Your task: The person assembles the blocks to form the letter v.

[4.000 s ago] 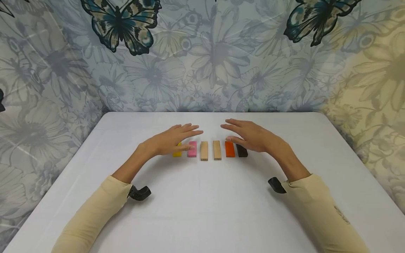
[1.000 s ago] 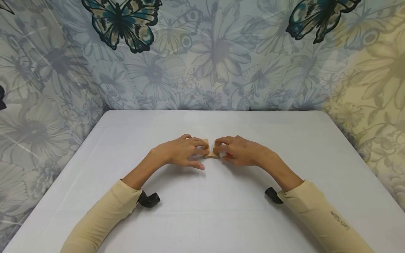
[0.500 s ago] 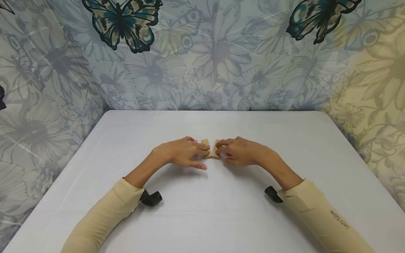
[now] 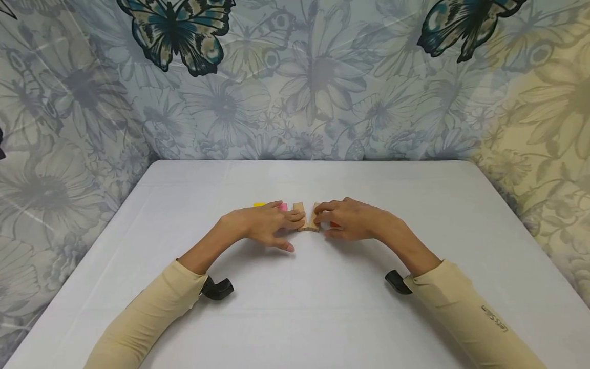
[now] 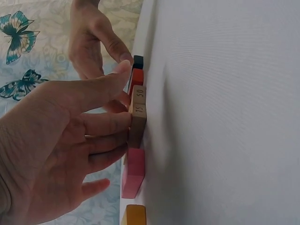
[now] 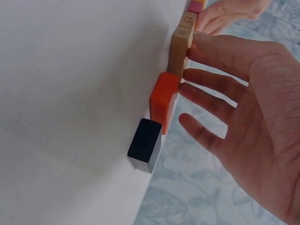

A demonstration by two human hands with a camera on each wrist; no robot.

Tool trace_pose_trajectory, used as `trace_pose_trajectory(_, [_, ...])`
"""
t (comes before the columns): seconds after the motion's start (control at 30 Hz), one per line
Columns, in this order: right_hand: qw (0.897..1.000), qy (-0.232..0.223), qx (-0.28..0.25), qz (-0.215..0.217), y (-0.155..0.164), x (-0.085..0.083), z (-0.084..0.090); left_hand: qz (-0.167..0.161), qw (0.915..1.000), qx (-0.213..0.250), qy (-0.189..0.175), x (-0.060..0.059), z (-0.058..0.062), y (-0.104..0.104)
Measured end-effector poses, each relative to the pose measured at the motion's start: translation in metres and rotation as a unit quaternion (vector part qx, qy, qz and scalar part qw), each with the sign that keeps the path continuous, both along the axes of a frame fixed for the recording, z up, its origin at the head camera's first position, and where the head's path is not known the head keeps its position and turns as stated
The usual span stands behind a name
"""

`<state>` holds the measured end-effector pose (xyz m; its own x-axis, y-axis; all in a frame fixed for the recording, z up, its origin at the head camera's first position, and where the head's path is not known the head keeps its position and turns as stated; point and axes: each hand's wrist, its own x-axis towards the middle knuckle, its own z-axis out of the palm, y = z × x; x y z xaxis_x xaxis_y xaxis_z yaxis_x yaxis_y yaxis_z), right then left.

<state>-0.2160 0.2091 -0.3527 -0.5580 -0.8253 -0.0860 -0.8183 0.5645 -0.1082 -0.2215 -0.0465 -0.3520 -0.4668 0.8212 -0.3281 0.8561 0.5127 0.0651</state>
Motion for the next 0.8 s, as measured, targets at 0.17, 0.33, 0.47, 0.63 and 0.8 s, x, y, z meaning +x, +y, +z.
trace_pose_trajectory(0.17, [1.0,0.01,-0.014,-0.006,0.004,-0.001,0.001,0.002,1.0,0.005,-0.006,0.0,-0.003,0.0])
trace_pose_trajectory(0.33, [0.999,0.029,-0.037,-0.011,0.009,-0.001,0.004,-0.008,0.9999,0.011,-0.003,0.0,-0.006,-0.005])
trace_pose_trajectory(0.47, [0.999,0.03,-0.039,-0.018,0.013,-0.002,0.005,-0.032,0.999,0.028,0.017,-0.002,-0.008,-0.012])
trace_pose_trajectory(0.63, [0.999,0.025,-0.039,-0.025,0.019,-0.004,0.004,-0.049,0.9966,0.045,0.049,-0.006,-0.017,-0.018])
trace_pose_trajectory(0.8, [0.998,0.025,-0.044,-0.035,0.023,-0.005,0.003,-0.054,0.997,0.044,0.035,-0.007,-0.025,-0.018])
